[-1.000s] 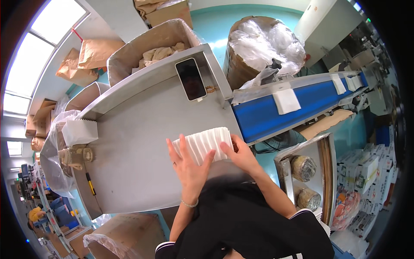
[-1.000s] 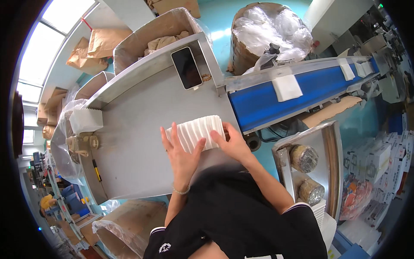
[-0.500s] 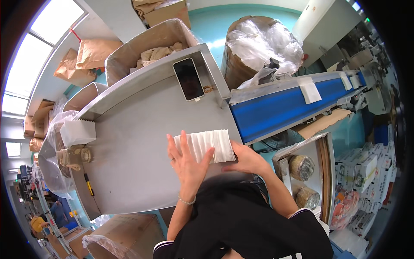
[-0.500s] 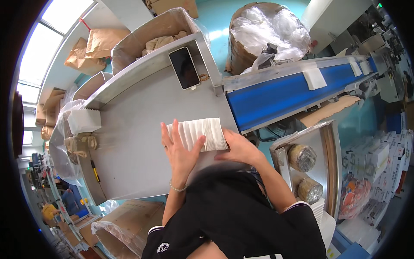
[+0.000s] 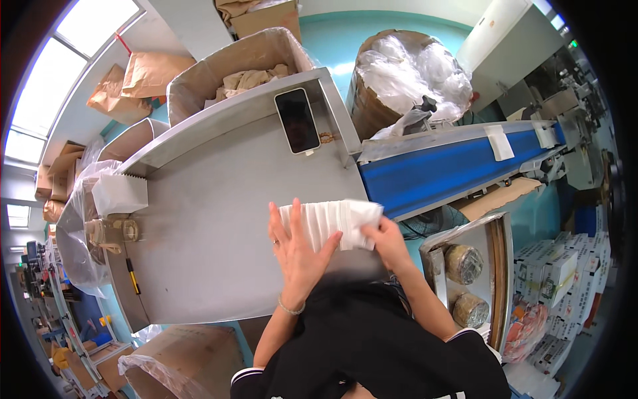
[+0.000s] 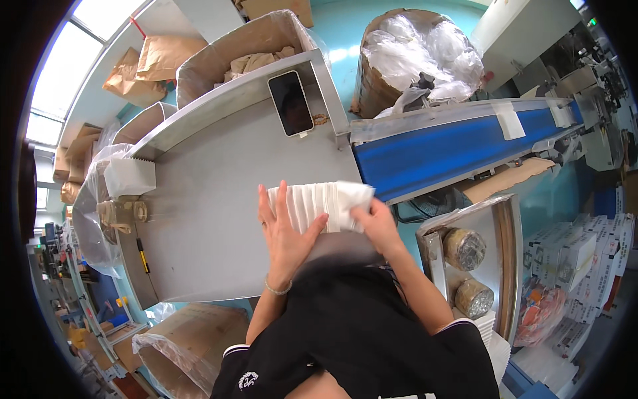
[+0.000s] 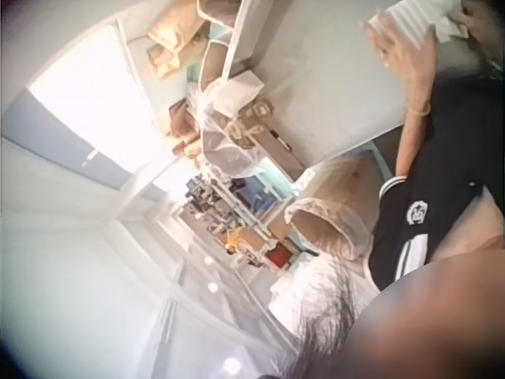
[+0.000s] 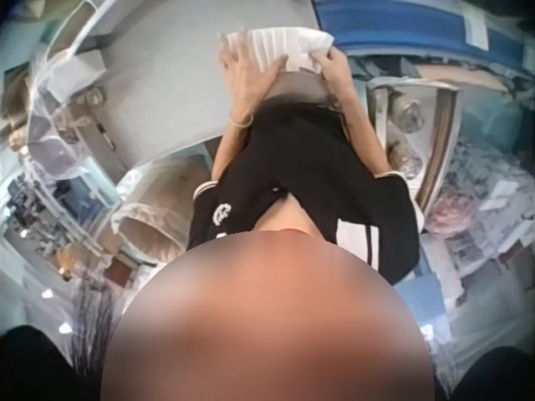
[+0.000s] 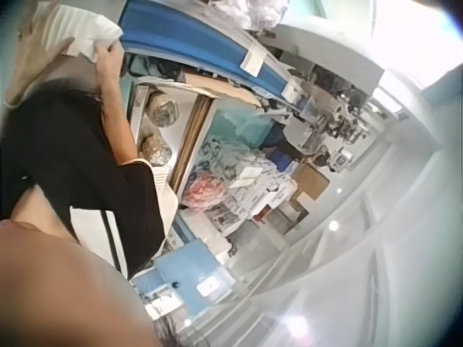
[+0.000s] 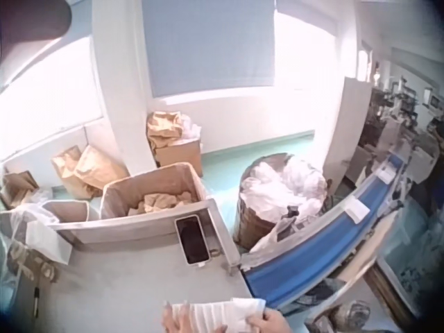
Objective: Collecting stacks of pleated paper filters from a processing machine and organizing them on a workbench.
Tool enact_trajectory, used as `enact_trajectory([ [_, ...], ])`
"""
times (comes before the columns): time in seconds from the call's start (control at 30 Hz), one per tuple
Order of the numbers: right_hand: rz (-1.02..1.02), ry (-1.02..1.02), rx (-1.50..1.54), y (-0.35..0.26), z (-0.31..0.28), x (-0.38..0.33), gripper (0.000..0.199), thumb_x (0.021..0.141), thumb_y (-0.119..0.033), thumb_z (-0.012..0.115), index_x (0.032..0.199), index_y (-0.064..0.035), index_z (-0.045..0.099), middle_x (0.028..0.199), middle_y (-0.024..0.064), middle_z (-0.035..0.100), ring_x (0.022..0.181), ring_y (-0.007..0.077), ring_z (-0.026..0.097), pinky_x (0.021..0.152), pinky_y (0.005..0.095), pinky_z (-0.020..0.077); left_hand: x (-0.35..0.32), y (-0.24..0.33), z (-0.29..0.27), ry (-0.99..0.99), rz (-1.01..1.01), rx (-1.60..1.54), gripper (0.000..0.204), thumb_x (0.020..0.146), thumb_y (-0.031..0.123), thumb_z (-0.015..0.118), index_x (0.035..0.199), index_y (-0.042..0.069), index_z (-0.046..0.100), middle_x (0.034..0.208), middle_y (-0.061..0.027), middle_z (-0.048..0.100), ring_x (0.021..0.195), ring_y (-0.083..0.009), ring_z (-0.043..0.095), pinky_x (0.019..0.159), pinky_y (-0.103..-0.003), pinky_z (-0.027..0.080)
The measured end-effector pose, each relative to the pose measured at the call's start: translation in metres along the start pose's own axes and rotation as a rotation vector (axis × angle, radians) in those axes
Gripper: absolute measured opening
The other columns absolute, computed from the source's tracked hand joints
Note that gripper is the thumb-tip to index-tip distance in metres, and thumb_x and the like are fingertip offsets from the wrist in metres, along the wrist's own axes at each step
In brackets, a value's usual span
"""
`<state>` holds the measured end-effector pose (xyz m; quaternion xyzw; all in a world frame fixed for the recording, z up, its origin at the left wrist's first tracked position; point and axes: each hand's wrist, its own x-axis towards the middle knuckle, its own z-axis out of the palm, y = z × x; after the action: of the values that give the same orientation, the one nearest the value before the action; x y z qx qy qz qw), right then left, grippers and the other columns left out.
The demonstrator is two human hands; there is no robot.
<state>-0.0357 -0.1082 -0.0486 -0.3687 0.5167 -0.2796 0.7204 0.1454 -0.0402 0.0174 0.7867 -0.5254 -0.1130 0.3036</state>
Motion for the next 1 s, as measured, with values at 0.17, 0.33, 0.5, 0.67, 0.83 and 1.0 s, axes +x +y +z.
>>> enact_trajectory([
  [0.17, -0.166, 0.104, -0.123, -0.012, 0.017, 0.010, 0.045, 0.093, -0.035, 0.065, 0.118, 0.0014, 0.056, 0.108, 0.0111, 0.062, 0.090, 0.0139, 0.061, 0.077, 0.0272, 0.0511, 0.000, 0.010, 0.000, -0.068, 0.007, -0.077, 0.095, 0.070, 0.042, 0.083, 0.146, 0.010, 0.034, 0.151, -0.0296, 0.015, 0.136, -0.0472, 0.025, 0.104, -0.055, 0.032],
  [0.33, -0.067, -0.056, -0.102, -0.024, 0.030, -0.001, 0.042, 0.094, -0.035, 0.063, 0.114, 0.0015, 0.057, 0.095, 0.0051, 0.063, 0.080, 0.0101, 0.057, 0.068, 0.0252, 0.0496, -0.002, 0.011, 0.001, -0.066, -0.025, -0.013, 0.097, 0.069, 0.042, 0.084, 0.146, 0.009, 0.035, 0.152, -0.0299, 0.014, 0.138, -0.0464, 0.022, 0.107, -0.055, 0.029],
  [0.5, 0.030, -0.119, -0.149, -0.025, 0.024, -0.006, 0.043, 0.096, -0.037, 0.059, 0.113, 0.0021, 0.058, 0.093, 0.0050, 0.062, 0.076, 0.0095, 0.056, 0.066, 0.0248, 0.0477, 0.000, 0.011, -0.004, -0.112, -0.045, -0.029, 0.098, 0.066, 0.041, 0.085, 0.145, 0.010, 0.035, 0.152, -0.0294, 0.014, 0.137, -0.0468, 0.023, 0.106, -0.055, 0.029],
  [0.67, -0.021, -0.063, -0.187, -0.032, 0.038, -0.001, 0.039, 0.094, -0.034, 0.062, 0.114, -0.0009, 0.058, 0.098, 0.0041, 0.063, 0.080, 0.0113, 0.058, 0.065, 0.0251, 0.0486, -0.001, 0.012, -0.001, -0.087, -0.034, -0.017, 0.099, 0.066, 0.040, 0.086, 0.145, 0.010, 0.035, 0.152, -0.0287, 0.014, 0.137, -0.0465, 0.022, 0.106, -0.055, 0.029],
  [0.83, 0.140, -0.042, 0.064, -0.007, 0.005, 0.000, 0.038, 0.095, -0.031, 0.061, 0.117, -0.0014, 0.056, 0.104, 0.0062, 0.064, 0.088, 0.0158, 0.062, 0.074, 0.0298, 0.0533, 0.003, 0.000, -0.002, -0.018, -0.025, 0.033, 0.096, 0.067, 0.036, 0.085, 0.146, 0.013, 0.035, 0.153, -0.0267, 0.015, 0.137, -0.0459, 0.024, 0.101, -0.056, 0.035],
  [1.0, 0.033, 0.062, -0.019, -0.022, 0.015, 0.005, 0.035, 0.097, -0.023, 0.060, 0.122, 0.0007, 0.052, 0.109, 0.0074, 0.062, 0.092, 0.0147, 0.061, 0.081, 0.0296, 0.0502, 0.002, 0.000, 0.001, -0.053, -0.057, -0.361, 0.091, 0.072, 0.031, 0.083, 0.146, 0.009, 0.034, 0.153, -0.0277, 0.014, 0.137, -0.0452, 0.027, 0.104, -0.053, 0.035],
])
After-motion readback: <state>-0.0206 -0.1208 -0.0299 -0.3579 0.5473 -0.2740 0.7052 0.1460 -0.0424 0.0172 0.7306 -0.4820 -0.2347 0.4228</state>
